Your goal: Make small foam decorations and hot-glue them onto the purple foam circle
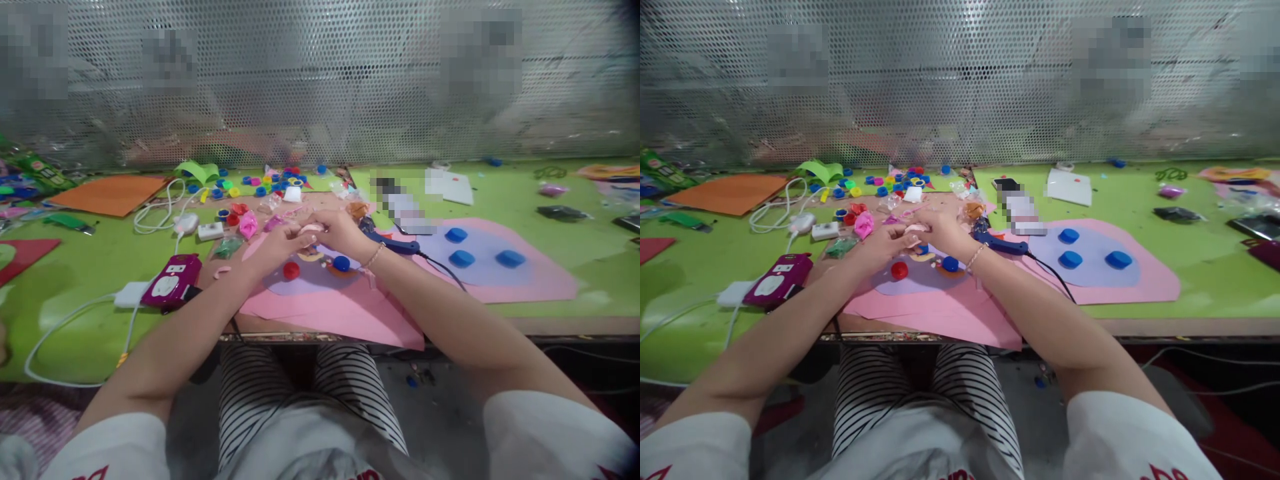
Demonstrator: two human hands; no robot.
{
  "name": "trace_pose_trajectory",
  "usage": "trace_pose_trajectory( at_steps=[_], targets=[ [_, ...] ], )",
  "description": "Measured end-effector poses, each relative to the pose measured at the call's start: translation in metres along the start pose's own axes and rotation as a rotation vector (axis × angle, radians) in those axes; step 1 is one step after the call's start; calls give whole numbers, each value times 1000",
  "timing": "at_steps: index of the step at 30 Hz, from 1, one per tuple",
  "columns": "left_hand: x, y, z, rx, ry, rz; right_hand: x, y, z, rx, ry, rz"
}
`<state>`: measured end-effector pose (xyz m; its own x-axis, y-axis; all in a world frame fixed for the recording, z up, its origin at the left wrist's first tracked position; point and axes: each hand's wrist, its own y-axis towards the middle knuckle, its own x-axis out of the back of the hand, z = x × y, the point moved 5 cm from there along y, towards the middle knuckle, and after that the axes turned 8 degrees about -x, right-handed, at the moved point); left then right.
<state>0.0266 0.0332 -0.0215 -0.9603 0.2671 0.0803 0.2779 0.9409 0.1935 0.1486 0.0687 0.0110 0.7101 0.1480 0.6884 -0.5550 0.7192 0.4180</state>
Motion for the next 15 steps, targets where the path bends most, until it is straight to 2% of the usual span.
trace_pose_trajectory(
  at_steps=[3, 6, 10, 12, 15],
  targets=[
    [2, -1, -9, -44, 111, -12, 4, 4, -6, -75, 176, -17],
    [6, 1, -10, -76, 137, -27, 8, 7, -21, -203, 361, -26],
    [10, 4, -2, -67, 21, -46, 30, 6, -43, -308, 392, -281],
    [9, 4, 0, -45, -62, -51, 36, 5, -44, -281, 376, -342],
    [3, 2, -4, -10, -206, -8, 28, 4, -31, -139, 364, -248]
  ],
)
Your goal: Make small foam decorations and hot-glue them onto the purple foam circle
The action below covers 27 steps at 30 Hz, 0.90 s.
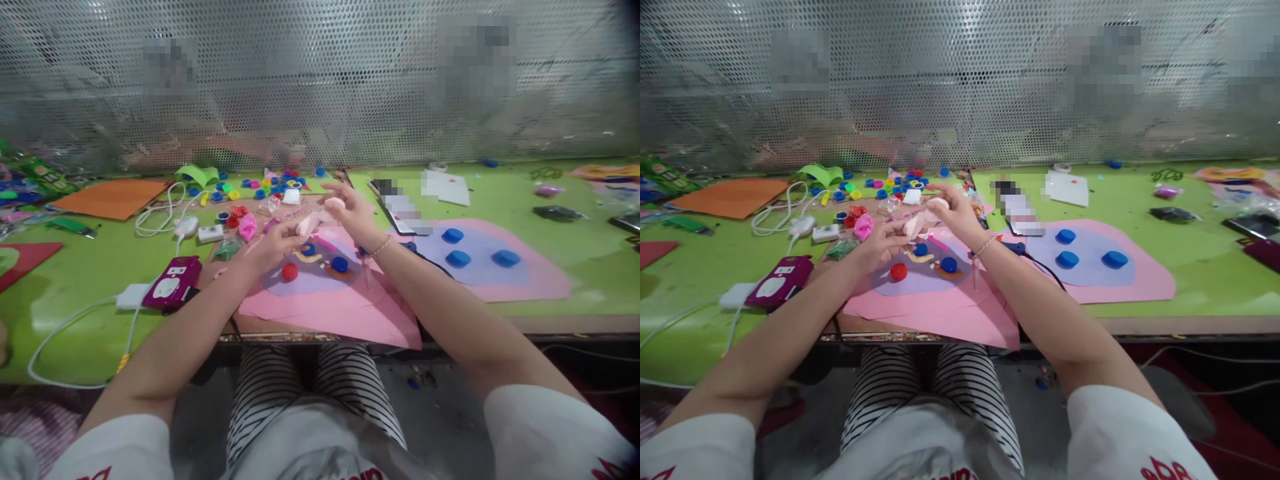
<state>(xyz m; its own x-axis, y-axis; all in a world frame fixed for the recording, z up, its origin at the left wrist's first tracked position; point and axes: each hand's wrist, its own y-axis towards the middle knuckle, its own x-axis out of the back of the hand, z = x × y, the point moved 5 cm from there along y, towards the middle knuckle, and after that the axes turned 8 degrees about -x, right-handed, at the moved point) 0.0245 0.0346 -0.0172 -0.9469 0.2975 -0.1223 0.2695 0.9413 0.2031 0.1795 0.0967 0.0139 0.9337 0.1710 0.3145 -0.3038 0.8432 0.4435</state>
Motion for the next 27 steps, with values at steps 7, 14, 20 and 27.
trace_pose_trajectory(
  at_steps=[7, 14, 20, 27],
  targets=[
    [-7, -2, -3, -62, -7, 115, -44, -23, 22, 63, -385, 280],
    [-6, -2, -6, -79, 223, 69, -43, -22, 26, -43, -507, 248],
    [-8, -4, -5, -26, 167, 41, -41, -19, 25, -33, -460, 264],
    [-10, 0, 10, 63, -71, 76, -43, -17, 18, -15, -539, 304]
  ],
)
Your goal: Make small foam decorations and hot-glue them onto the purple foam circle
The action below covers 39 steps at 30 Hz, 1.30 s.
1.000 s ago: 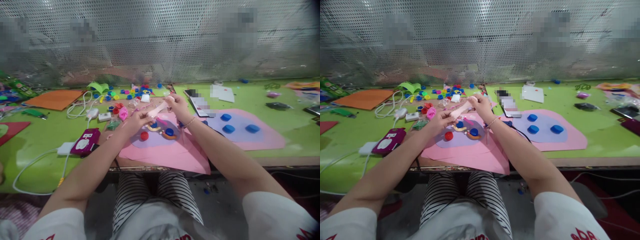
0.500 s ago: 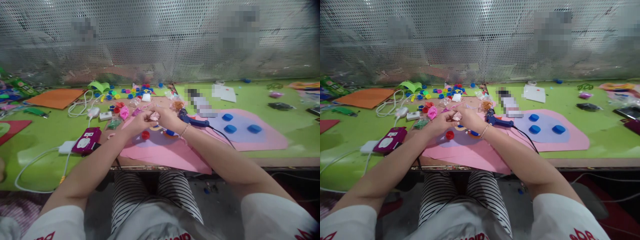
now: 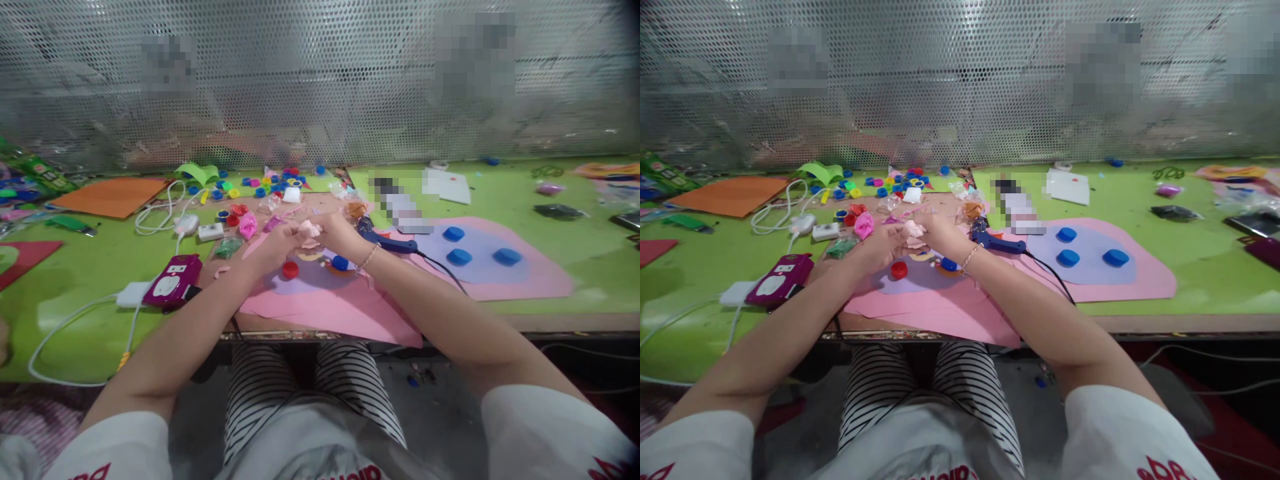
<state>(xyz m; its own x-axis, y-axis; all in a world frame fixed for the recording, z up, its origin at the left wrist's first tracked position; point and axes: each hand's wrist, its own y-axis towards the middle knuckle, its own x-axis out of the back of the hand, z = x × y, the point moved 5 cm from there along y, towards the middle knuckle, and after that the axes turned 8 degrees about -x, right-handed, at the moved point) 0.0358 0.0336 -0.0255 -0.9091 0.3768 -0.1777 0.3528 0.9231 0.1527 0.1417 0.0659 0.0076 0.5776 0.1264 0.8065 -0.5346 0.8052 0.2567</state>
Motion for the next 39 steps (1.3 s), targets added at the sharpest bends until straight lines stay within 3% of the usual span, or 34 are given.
trace_pose_trajectory(
  at_steps=[3, 7, 10, 15, 23, 26, 30, 33, 35, 39],
  targets=[
    [3, 1, 4, 50, -28, -49, -6, 1, -3, 42, 20, 42],
    [12, 3, 4, 26, 12, -142, -13, -7, 3, 247, 189, 202],
    [19, 4, 1, -39, 51, -187, -11, -10, 4, 245, 240, 224],
    [23, 3, -8, -147, 79, -175, 4, -7, 4, 203, 291, 14],
    [18, 2, -17, -165, -40, -292, 16, -1, -1, 174, 316, -210],
    [23, 4, -18, -189, -47, -364, 24, 5, -16, 68, 419, -273],
    [28, 4, -16, -133, -90, -410, 40, 7, -45, -147, 487, -489],
    [28, 3, -16, -99, -160, -392, 48, 4, -54, -167, 532, -623],
    [25, 2, -17, -97, -214, -350, 46, 3, -47, -108, 547, -601],
    [17, 0, -20, -119, -266, -251, 26, -2, -10, 154, 410, -338]
  ],
)
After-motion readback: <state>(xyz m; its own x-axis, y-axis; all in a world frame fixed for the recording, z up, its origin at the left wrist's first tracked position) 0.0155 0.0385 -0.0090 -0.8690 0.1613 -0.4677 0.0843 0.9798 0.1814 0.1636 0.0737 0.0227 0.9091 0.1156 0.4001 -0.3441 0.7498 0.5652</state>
